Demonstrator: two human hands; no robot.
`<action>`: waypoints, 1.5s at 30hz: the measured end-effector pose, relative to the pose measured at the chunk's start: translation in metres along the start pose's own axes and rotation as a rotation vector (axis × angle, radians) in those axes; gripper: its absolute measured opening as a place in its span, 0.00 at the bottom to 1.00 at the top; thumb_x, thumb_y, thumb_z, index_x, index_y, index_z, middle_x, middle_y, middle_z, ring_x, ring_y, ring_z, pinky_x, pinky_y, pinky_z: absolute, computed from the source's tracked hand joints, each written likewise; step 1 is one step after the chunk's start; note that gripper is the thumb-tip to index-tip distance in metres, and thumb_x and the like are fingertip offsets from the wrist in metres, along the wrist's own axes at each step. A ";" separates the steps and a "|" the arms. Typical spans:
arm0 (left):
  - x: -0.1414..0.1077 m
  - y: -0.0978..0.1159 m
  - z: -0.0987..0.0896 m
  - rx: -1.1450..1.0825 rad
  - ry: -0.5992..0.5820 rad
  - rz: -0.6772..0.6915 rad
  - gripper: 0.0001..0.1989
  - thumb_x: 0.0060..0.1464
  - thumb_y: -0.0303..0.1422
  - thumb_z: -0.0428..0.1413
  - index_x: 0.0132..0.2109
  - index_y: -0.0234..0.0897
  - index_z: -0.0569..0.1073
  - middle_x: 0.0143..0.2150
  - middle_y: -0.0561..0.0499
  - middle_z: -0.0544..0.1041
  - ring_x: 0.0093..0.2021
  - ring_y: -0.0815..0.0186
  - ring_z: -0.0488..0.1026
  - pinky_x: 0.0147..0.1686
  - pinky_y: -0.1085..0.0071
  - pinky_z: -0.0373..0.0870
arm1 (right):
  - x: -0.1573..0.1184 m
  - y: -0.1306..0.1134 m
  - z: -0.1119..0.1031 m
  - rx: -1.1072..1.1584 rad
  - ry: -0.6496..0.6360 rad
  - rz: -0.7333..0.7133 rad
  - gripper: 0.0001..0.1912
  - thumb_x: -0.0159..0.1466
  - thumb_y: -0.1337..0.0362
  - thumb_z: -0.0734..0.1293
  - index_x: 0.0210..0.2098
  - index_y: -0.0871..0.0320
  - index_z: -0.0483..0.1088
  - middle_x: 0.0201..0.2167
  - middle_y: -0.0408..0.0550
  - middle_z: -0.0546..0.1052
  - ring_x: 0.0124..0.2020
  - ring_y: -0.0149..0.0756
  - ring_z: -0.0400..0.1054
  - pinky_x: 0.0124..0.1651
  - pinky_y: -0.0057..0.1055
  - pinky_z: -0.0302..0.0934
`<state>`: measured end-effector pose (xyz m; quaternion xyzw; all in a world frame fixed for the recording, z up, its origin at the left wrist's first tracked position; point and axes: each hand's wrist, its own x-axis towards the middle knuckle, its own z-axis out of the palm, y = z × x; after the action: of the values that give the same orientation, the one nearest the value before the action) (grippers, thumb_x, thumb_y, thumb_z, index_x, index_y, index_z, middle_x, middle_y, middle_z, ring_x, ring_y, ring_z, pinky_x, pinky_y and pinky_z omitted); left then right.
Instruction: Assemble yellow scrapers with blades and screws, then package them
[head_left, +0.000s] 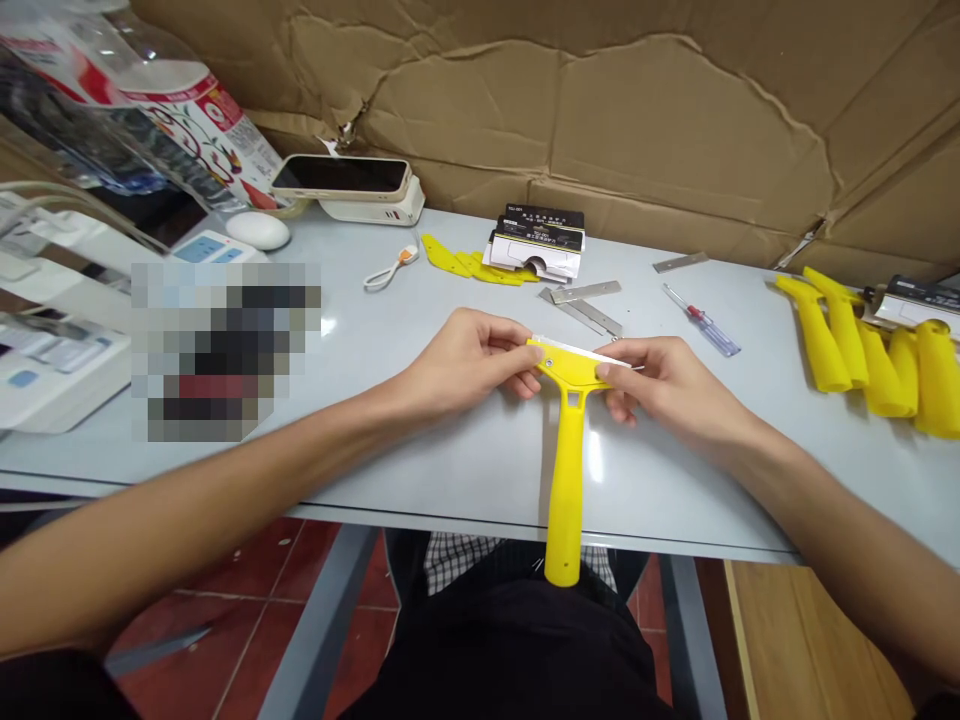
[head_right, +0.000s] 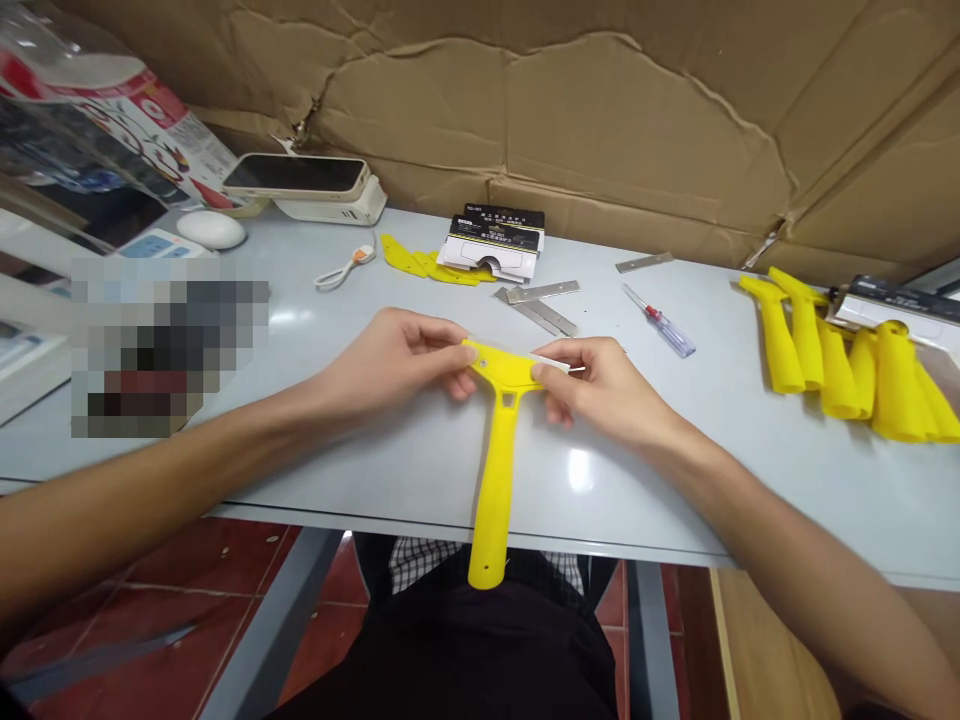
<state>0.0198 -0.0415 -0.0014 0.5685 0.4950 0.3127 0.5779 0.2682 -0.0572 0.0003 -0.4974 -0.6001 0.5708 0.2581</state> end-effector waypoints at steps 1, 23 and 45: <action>0.000 0.001 0.000 -0.002 0.003 0.000 0.06 0.60 0.31 0.64 0.36 0.32 0.82 0.28 0.45 0.84 0.27 0.64 0.82 0.35 0.68 0.82 | 0.001 0.001 0.000 0.075 -0.005 0.016 0.16 0.68 0.56 0.73 0.49 0.61 0.81 0.23 0.44 0.77 0.23 0.32 0.69 0.28 0.32 0.64; -0.004 0.004 0.022 -0.177 0.193 0.050 0.15 0.60 0.30 0.63 0.50 0.40 0.66 0.31 0.55 0.81 0.30 0.66 0.83 0.38 0.68 0.82 | 0.005 0.017 0.008 0.294 0.064 -0.033 0.15 0.65 0.56 0.77 0.46 0.60 0.82 0.29 0.50 0.82 0.26 0.33 0.73 0.31 0.34 0.69; -0.015 -0.010 0.028 0.434 0.093 0.271 0.33 0.59 0.39 0.66 0.68 0.37 0.70 0.54 0.42 0.82 0.34 0.67 0.82 0.39 0.68 0.82 | 0.009 0.023 0.014 0.387 0.158 -0.036 0.09 0.65 0.60 0.76 0.41 0.58 0.79 0.27 0.47 0.81 0.25 0.32 0.74 0.32 0.33 0.69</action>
<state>0.0387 -0.0667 -0.0118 0.7254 0.4958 0.2998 0.3717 0.2596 -0.0584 -0.0264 -0.4709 -0.4662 0.6299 0.4052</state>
